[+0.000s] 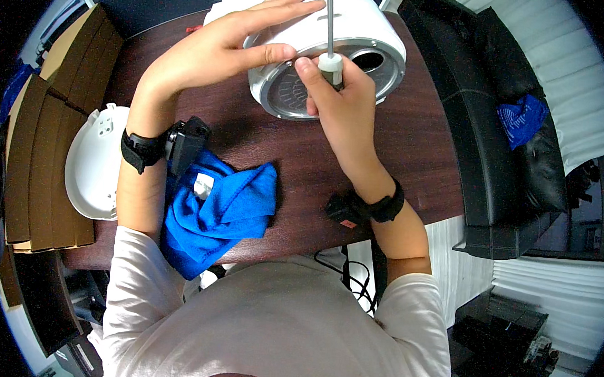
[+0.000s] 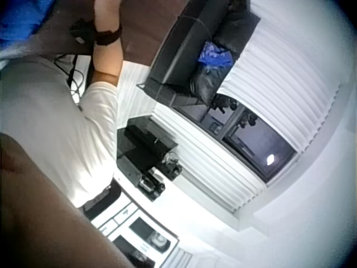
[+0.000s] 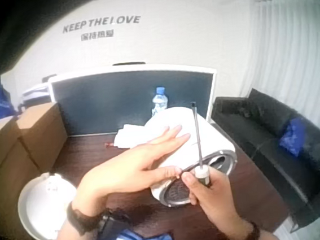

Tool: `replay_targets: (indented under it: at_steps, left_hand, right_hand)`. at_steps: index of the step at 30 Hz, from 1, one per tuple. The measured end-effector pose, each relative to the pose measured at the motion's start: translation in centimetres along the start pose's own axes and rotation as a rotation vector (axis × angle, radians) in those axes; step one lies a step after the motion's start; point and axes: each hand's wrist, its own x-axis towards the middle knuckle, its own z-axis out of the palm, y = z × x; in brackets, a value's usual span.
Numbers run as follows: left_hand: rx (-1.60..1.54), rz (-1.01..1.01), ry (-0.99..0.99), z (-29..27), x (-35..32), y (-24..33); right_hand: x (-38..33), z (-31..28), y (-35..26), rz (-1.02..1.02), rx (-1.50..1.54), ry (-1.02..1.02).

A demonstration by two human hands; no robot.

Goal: The person uses a screwdriver to tighten screws on the bottom of a white appliance, then wipes the surface with a blue cloth and places the lid on top.

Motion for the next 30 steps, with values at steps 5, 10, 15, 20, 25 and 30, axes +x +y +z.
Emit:
replay_targets:
  at_steps: [5, 10, 15, 20, 25, 30]
  left_hand:
    - [-0.001, -0.023, 0.000, -0.1, -0.4, 0.5]
    - [0.172, 0.138, 0.223, 2.4, -0.2, -1.4]
    - [0.304, 0.119, 0.328, 3.0, 0.4, -0.6]
    - [0.293, 0.112, 0.366, 3.4, 0.6, -0.4]
    - [0.296, 0.119, 0.336, 3.5, 0.9, -0.7]
    - [0.341, 0.072, 0.310, 3.1, -0.3, 0.3]
  right_hand:
    - [-0.2, 0.3, 0.3, -0.006, -0.058, -0.007]
    - [-0.4, 0.1, 0.7, 0.016, -0.041, -0.007]
    - [-0.3, 0.1, 0.1, 0.053, -0.049, 0.050]
    - [-0.2, 0.2, -0.2, 0.054, -0.017, 0.052]
    - [-0.5, -1.9, -0.2, 0.041, -0.183, -0.033]
    - [-2.4, -4.8, -2.1, 0.013, -0.359, -0.133]
